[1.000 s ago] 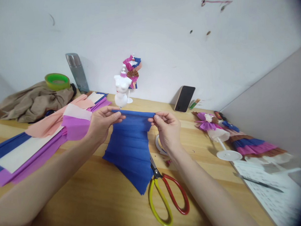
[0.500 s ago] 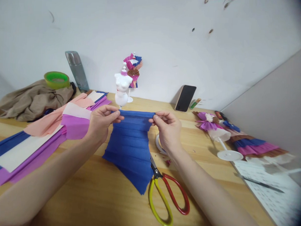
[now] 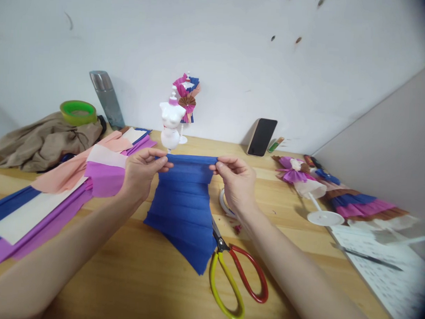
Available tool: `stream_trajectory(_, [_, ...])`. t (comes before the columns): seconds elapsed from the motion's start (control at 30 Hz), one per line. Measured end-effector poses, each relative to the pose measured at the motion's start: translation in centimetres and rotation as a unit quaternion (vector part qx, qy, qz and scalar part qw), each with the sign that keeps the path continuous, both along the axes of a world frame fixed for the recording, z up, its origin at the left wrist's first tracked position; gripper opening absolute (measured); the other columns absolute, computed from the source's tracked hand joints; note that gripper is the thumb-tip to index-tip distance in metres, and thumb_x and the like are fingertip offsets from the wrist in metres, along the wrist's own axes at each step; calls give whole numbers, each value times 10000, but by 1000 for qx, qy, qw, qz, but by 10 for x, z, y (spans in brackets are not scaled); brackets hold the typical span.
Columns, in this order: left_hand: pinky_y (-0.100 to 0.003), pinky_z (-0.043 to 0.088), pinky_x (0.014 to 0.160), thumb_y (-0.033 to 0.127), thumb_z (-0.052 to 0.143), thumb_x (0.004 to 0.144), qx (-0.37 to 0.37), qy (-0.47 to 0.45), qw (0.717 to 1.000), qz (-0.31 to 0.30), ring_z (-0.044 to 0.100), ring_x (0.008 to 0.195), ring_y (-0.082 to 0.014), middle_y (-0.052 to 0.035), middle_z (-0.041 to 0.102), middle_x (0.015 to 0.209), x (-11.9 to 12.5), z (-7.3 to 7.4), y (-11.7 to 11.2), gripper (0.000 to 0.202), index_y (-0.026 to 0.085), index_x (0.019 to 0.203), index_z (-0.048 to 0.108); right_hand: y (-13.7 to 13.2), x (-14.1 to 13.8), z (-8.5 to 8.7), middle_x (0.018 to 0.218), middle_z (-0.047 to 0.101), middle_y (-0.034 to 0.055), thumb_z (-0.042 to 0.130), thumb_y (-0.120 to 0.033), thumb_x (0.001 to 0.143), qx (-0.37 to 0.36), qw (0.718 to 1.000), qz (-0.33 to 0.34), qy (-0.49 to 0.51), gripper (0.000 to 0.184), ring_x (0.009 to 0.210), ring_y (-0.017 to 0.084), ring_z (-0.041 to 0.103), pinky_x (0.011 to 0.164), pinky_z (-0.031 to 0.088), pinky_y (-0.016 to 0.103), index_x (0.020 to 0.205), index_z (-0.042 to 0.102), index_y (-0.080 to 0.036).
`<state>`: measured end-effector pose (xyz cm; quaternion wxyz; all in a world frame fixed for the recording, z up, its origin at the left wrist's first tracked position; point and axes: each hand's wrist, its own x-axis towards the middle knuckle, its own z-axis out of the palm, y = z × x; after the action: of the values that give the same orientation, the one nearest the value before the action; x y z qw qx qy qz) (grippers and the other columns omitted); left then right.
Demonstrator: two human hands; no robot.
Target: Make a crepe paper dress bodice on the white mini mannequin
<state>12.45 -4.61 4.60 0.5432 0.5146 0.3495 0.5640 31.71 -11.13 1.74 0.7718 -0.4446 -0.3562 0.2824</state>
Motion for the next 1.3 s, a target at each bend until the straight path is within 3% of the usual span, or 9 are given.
stream_trajectory(0.47, [-249, 593, 567, 193, 740, 665, 128, 96, 985, 57, 710, 581, -152, -13, 742, 655, -4, -8, 11, 137, 166, 791, 788, -3, -1, 2, 714, 753, -7, 765, -206, 667, 3, 997, -42, -57, 114, 654, 162, 717, 652, 572, 312, 779, 769, -221])
stream_trajectory(0.8, [-254, 610, 612, 187, 720, 698, 155, 129, 978, 59, 723, 616, -157, -16, 754, 689, -7, -12, 13, 170, 165, 852, 790, -1, 2, -1, 750, 757, -1, 739, -209, 703, 13, 994, -59, -93, 114, 668, 159, 707, 692, 577, 328, 811, 772, -225])
stream_trajectory(1.03, [-236, 607, 629, 187, 687, 750, 191, 155, 967, 67, 732, 645, -149, -5, 749, 687, -9, -14, 14, 114, 177, 827, 770, -1, 7, -11, 856, 740, 12, 686, -229, 808, 10, 981, -62, -182, 120, 761, 175, 709, 769, 566, 362, 901, 761, -237])
stream_trajectory(1.17, [-223, 600, 613, 187, 675, 757, 179, 161, 968, 69, 732, 635, -145, 4, 736, 661, -9, -16, 15, 94, 174, 815, 748, -2, 9, -14, 853, 729, 19, 655, -242, 838, -9, 970, -74, -230, 101, 791, 189, 704, 786, 543, 368, 888, 741, -229])
stream_trajectory(1.3, [-217, 587, 575, 209, 682, 744, 152, 142, 976, 61, 726, 606, -147, 9, 710, 618, -7, -17, 16, 61, 163, 772, 708, -1, 7, -13, 778, 726, 10, 649, -259, 820, -32, 974, -76, -210, 82, 749, 188, 696, 763, 538, 360, 855, 712, -218])
